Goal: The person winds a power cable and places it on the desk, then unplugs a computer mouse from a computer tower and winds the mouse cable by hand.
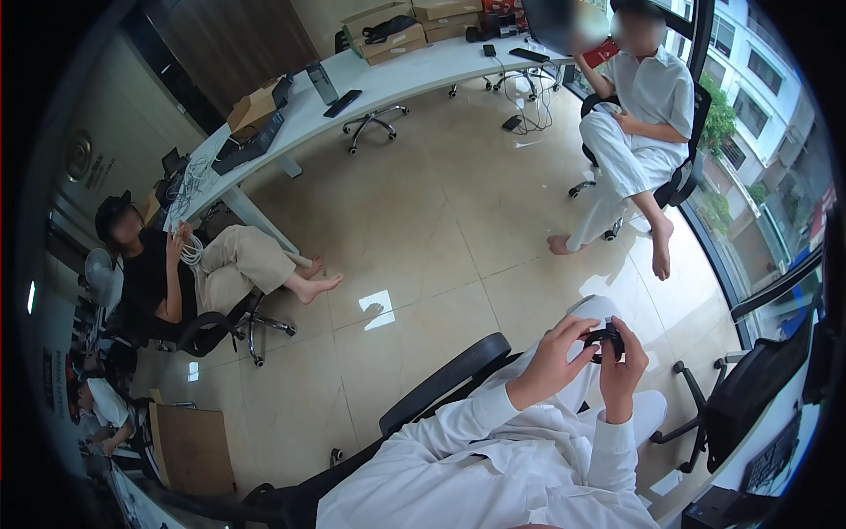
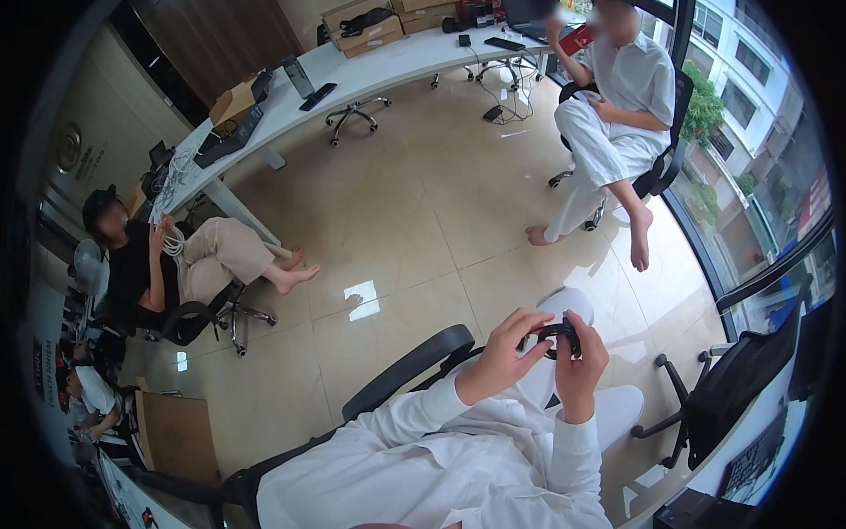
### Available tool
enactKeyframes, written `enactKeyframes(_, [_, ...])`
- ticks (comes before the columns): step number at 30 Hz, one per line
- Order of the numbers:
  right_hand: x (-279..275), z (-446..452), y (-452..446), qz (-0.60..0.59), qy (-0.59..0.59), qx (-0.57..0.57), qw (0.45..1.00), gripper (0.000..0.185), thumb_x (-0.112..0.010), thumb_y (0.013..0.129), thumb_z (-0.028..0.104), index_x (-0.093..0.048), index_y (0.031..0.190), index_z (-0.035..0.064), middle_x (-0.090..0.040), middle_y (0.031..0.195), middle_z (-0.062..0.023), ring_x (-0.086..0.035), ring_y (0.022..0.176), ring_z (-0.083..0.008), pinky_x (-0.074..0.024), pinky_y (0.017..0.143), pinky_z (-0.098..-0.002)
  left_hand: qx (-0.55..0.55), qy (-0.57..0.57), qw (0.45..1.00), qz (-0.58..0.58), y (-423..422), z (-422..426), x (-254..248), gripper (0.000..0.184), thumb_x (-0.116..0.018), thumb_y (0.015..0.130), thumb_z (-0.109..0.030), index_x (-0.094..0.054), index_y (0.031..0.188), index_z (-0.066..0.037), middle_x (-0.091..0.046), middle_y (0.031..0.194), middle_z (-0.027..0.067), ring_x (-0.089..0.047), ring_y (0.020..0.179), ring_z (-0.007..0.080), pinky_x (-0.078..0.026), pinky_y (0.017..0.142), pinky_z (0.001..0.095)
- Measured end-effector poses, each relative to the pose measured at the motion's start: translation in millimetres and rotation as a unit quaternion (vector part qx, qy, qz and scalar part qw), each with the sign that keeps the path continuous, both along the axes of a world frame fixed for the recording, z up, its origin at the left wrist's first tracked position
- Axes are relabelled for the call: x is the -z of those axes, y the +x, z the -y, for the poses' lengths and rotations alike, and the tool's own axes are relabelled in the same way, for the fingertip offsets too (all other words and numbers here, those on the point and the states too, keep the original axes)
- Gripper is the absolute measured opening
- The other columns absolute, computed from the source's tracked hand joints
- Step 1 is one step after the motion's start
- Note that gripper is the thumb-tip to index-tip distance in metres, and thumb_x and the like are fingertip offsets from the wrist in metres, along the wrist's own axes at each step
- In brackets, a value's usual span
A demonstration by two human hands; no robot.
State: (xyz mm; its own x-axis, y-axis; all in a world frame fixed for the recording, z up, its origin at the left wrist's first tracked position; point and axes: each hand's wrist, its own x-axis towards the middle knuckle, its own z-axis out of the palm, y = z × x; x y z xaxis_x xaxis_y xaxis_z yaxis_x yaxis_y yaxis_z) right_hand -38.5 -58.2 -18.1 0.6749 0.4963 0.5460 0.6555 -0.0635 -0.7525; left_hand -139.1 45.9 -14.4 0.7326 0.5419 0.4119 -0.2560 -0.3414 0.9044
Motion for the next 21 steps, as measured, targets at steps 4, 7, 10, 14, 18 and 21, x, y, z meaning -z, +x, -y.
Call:
enactKeyframes(4, [-9.5,-5.5,-4.2,0.081,-0.039,0.011,0.996,0.039,-0.065,0.069,-0.012,-0.069,0.106,0.0011,-0.063,0.075,-0.0111,-0.055,0.058,-0.0198,-0.0441,0.052,-0.0282,-0.015,0.037,0.999,0.005,-7.8,-13.0,1.0,0.038,-0.066,0.08,0.005,-0.059,0.116,-0.001,-0.06,0.105,0.012,-0.064,0.093,0.0248,-0.052,0.079,0.0301])
enactKeyframes(7, [-7.9,-14.8,-7.2,0.128,-0.019,0.02,0.991,0.035,-0.067,0.068,-0.011,-0.07,0.102,-0.0002,-0.065,0.073,-0.0104,-0.056,0.058,-0.0206,-0.0446,0.052,-0.0292,-0.028,0.019,0.999,0.012,-11.1,-15.2,2.5,0.035,-0.066,0.08,0.006,-0.06,0.113,-0.001,-0.061,0.103,0.0113,-0.064,0.091,0.0242,-0.052,0.075,0.0298])
enactKeyframes(10, [-6.2,-19.6,-9.5,0.157,-0.012,0.037,0.987,0.034,-0.067,0.068,-0.011,-0.07,0.101,-0.0011,-0.066,0.073,-0.0104,-0.057,0.058,-0.0208,-0.0454,0.053,-0.0295,-0.017,-0.034,0.999,0.021,-8.5,-17.2,5.1,0.032,-0.065,0.081,0.006,-0.06,0.112,-0.001,-0.062,0.102,0.0104,-0.064,0.089,0.0216,-0.051,0.074,0.0283])
enactKeyframes(14, [-4.2,-23.2,-10.7,0.159,0.017,0.057,0.985,0.033,-0.067,0.068,-0.012,-0.07,0.1,-0.0019,-0.066,0.073,-0.0116,-0.06,0.058,-0.0207,-0.0471,0.054,-0.028,0.014,-0.116,0.993,-0.015,-6.3,-15.8,20.0,0.03,-0.065,0.083,0.004,-0.06,0.112,0.0,-0.064,0.102,0.0098,-0.064,0.088,0.0192,-0.05,0.075,0.0269])
enactKeyframes(18, [-14.9,-23.2,-7.7,0.168,0.058,0.076,0.981,0.035,-0.065,0.07,-0.013,-0.068,0.103,-0.0033,-0.068,0.075,-0.0135,-0.066,0.065,-0.0218,-0.0515,0.061,-0.0278,0.013,-0.063,0.998,0.019,-9.2,-21.7,6.3,0.029,-0.067,0.085,-0.005,-0.06,0.112,0.0,-0.064,0.108,0.0119,-0.063,0.097,0.0224,-0.047,0.087,0.031])
enactKeyframes(21, [-15.1,-14.6,-0.1,0.134,0.077,0.104,0.983,0.034,-0.063,0.071,-0.013,-0.066,0.104,-0.0056,-0.07,0.079,-0.0152,-0.069,0.071,-0.0231,-0.0535,0.067,-0.0286,-0.033,0.026,0.996,0.079,-12.4,-38.5,-14.0,0.026,-0.068,0.086,-0.015,-0.061,0.107,-0.002,-0.063,0.11,0.0131,-0.06,0.1,0.0277,-0.046,0.087,0.0349])
